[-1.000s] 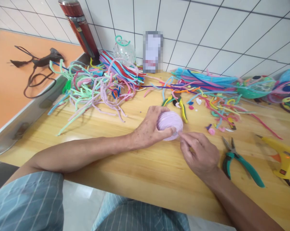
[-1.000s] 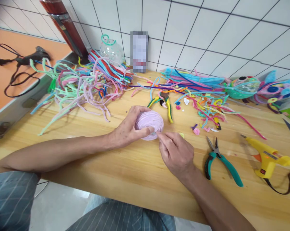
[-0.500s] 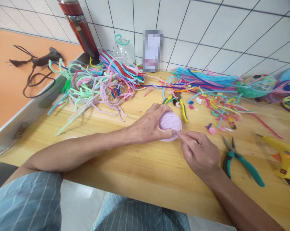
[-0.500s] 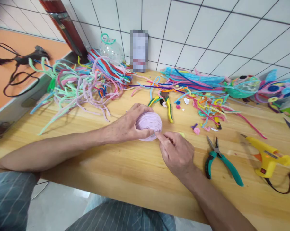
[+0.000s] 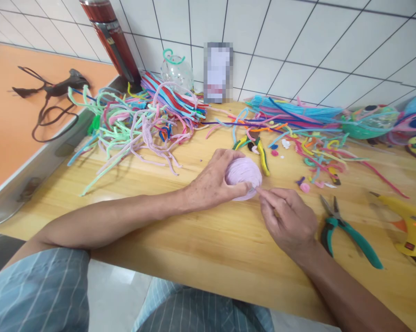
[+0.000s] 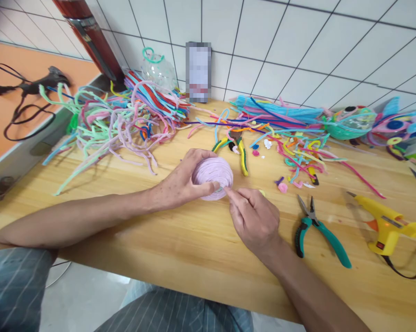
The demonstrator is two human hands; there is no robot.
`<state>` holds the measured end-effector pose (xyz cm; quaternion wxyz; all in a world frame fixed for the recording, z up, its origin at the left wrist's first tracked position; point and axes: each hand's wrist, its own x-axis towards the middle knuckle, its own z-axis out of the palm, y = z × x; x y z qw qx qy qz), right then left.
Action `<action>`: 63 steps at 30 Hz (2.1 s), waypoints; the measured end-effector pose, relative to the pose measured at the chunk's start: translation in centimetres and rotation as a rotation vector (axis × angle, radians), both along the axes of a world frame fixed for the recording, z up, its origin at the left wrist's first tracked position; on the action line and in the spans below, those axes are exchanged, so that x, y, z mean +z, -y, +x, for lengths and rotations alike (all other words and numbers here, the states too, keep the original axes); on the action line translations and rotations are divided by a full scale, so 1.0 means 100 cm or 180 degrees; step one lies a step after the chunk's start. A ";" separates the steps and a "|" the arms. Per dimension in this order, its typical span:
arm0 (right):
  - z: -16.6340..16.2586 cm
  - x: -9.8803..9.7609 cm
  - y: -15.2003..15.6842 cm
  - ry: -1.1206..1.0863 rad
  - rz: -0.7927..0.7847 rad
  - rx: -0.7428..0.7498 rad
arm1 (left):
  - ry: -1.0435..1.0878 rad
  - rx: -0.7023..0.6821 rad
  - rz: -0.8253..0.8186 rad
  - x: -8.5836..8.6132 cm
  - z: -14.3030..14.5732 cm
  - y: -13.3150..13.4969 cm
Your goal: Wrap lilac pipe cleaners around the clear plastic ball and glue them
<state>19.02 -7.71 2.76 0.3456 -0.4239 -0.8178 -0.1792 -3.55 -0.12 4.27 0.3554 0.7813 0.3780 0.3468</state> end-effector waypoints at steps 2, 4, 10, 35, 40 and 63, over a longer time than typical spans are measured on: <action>-0.001 0.000 0.001 -0.0049 -0.0050 0.0009 | 0.0046 0.0048 0.0004 -0.001 0.000 0.001; -0.002 0.000 0.002 -0.0083 -0.0076 0.0022 | 0.0082 0.0097 0.0006 -0.003 0.001 0.002; -0.003 0.002 0.001 -0.0199 -0.0062 0.0015 | 0.0078 0.0172 -0.0012 -0.006 0.002 0.003; -0.002 0.000 -0.001 -0.0469 -0.0159 0.0084 | 0.0232 0.0195 -0.0310 0.000 0.003 0.003; 0.001 0.000 -0.001 -0.0474 -0.0188 0.0050 | 0.0133 0.0183 -0.0069 -0.005 0.002 0.002; -0.010 0.012 0.003 -0.1053 -0.0776 0.0107 | -0.0028 0.0096 -0.0041 0.002 0.001 0.001</action>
